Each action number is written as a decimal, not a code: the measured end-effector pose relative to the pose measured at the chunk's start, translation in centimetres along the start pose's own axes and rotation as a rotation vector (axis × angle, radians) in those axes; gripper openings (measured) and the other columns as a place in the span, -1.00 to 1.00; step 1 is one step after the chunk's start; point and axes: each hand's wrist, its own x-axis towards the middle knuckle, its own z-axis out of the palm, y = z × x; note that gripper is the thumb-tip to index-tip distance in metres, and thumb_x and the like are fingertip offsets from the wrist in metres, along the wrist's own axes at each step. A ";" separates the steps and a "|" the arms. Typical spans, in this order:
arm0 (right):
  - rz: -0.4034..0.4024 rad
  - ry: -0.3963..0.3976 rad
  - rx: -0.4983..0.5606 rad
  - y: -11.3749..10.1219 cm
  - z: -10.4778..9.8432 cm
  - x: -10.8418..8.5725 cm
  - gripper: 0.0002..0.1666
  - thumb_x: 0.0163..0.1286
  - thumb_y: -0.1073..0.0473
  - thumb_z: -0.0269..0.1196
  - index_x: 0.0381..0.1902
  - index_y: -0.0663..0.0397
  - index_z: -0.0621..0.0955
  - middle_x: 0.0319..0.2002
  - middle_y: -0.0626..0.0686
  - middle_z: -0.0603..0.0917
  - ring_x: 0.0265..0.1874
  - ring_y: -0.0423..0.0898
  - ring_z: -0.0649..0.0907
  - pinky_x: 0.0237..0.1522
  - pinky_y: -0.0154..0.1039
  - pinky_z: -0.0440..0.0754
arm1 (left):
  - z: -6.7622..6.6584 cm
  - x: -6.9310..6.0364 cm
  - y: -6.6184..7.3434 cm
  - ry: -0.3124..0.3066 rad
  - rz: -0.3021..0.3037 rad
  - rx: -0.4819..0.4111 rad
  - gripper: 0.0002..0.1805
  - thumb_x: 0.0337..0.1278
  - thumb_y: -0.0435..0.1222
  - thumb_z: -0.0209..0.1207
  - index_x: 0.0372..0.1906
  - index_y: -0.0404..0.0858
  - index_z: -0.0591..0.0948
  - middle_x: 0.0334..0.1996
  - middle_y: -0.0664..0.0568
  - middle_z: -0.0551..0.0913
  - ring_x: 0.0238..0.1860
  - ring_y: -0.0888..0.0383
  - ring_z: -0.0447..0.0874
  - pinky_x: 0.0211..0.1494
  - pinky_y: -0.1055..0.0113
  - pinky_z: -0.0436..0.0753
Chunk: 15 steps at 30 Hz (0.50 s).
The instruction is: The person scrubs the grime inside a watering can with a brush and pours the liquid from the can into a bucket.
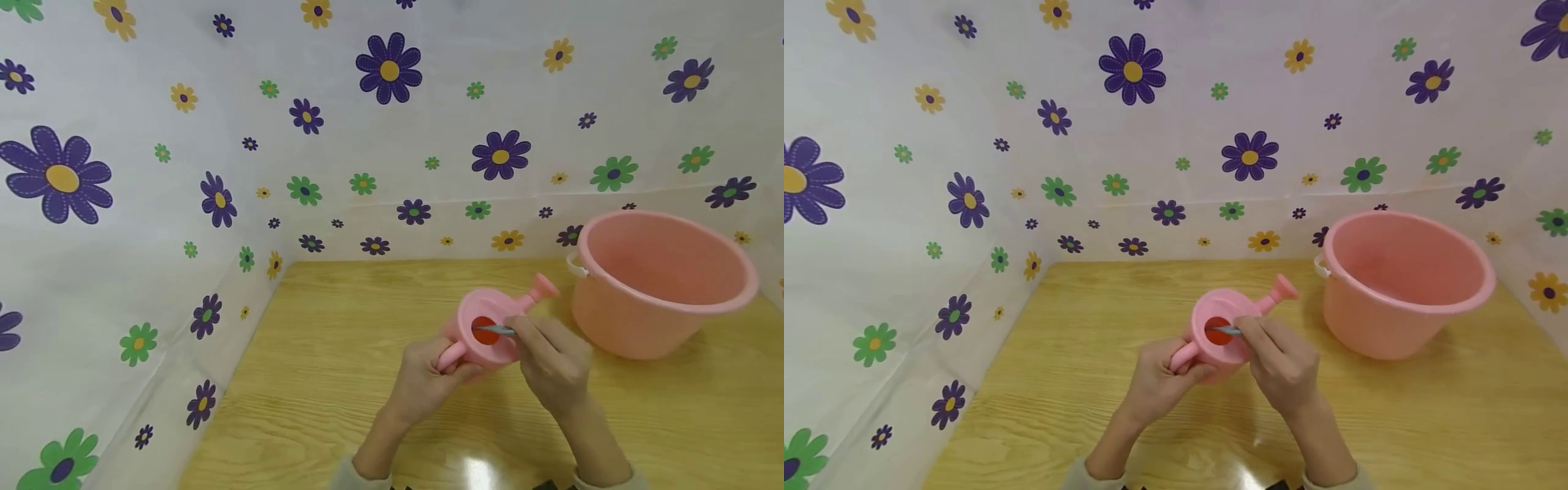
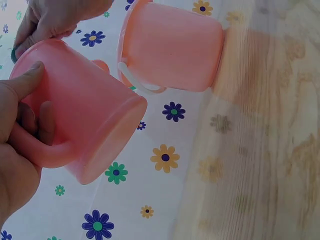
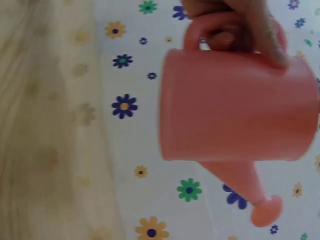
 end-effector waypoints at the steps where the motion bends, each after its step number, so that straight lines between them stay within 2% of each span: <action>1: 0.004 0.016 -0.008 0.2 -0.2 0.1 -0.62 0.40 0.21 0.29 -0.59 0.34 0.64 -0.71 0.14 0.52 -0.79 -0.07 0.38 -0.74 -0.34 0.31 | 0.1 0.1 0.0 -0.004 0.006 0.006 -0.64 -0.07 -0.49 0.45 -0.56 -0.25 0.43 -0.57 -0.01 0.46 -0.51 0.33 0.38 -0.48 0.55 0.46; 3: 0.014 0.061 -0.013 0.5 -0.4 0.2 -0.59 0.38 0.18 0.32 -0.62 0.35 0.64 -0.73 0.15 0.53 -0.81 -0.05 0.39 -0.74 -0.34 0.32 | 0.3 0.2 -0.1 0.002 -0.003 0.012 -0.67 -0.06 -0.48 0.45 -0.51 -0.25 0.46 -0.59 0.02 0.39 -0.52 0.33 0.34 -0.48 0.56 0.42; 4: 0.020 0.060 -0.015 0.5 -0.4 0.2 -0.59 0.38 0.17 0.32 -0.62 0.35 0.65 -0.73 0.15 0.53 -0.81 -0.05 0.40 -0.75 -0.33 0.32 | 0.4 0.2 -0.1 0.010 -0.011 0.019 -0.70 -0.07 -0.47 0.45 -0.47 -0.26 0.49 -0.61 0.04 0.35 -0.53 0.33 0.32 -0.48 0.56 0.40; 7: 0.057 -0.072 -0.009 0.4 -0.8 0.0 -0.59 0.41 0.12 0.29 -0.57 0.32 0.67 -0.73 0.09 0.51 -0.82 -0.14 0.35 -0.77 -0.41 0.26 | 0.5 0.3 -0.2 0.035 -0.025 0.047 -0.71 -0.07 -0.45 0.46 -0.43 -0.26 0.51 -0.63 0.08 0.27 -0.55 0.33 0.27 -0.50 0.56 0.34; 9: 0.137 -0.200 0.055 0.2 -1.2 -0.3 -0.61 0.44 0.12 0.25 -0.50 0.31 0.68 -0.71 0.05 0.51 -0.79 -0.21 0.34 -0.74 -0.46 0.26 | 0.6 0.2 -0.3 0.058 -0.033 0.062 -0.71 -0.08 -0.44 0.47 -0.44 -0.26 0.51 -0.64 0.08 0.28 -0.56 0.33 0.26 -0.50 0.57 0.32; 12: 0.403 -0.360 0.224 -0.6 -2.1 -0.5 -0.76 0.46 0.23 0.22 -0.35 0.32 0.68 -0.64 0.01 0.55 -0.71 -0.29 0.38 -0.66 -0.53 0.34 | 0.7 0.0 -0.5 0.089 -0.038 0.088 -0.64 -0.09 -0.43 0.48 -0.53 -0.23 0.44 -0.66 0.08 0.29 -0.57 0.33 0.25 -0.52 0.59 0.29; 14: 0.616 -0.410 0.343 -1.2 -2.5 -0.4 -0.93 0.39 0.39 0.24 -0.25 0.32 0.66 -0.57 0.01 0.59 -0.67 -0.28 0.45 -0.62 -0.50 0.43 | 0.7 -0.1 -0.7 0.109 -0.044 0.097 -0.62 -0.12 -0.45 0.48 -0.55 -0.22 0.42 -0.67 0.08 0.29 -0.58 0.35 0.24 -0.53 0.60 0.27; 15: 0.715 -0.427 0.379 -1.4 -2.6 -0.3 -0.93 0.35 0.46 0.25 -0.23 0.31 0.64 -0.55 -0.01 0.58 -0.67 -0.28 0.47 -0.62 -0.48 0.45 | 0.7 -0.2 -0.7 0.114 -0.047 0.098 -0.61 -0.12 -0.46 0.48 -0.56 -0.21 0.41 -0.67 0.08 0.28 -0.58 0.35 0.23 -0.53 0.61 0.26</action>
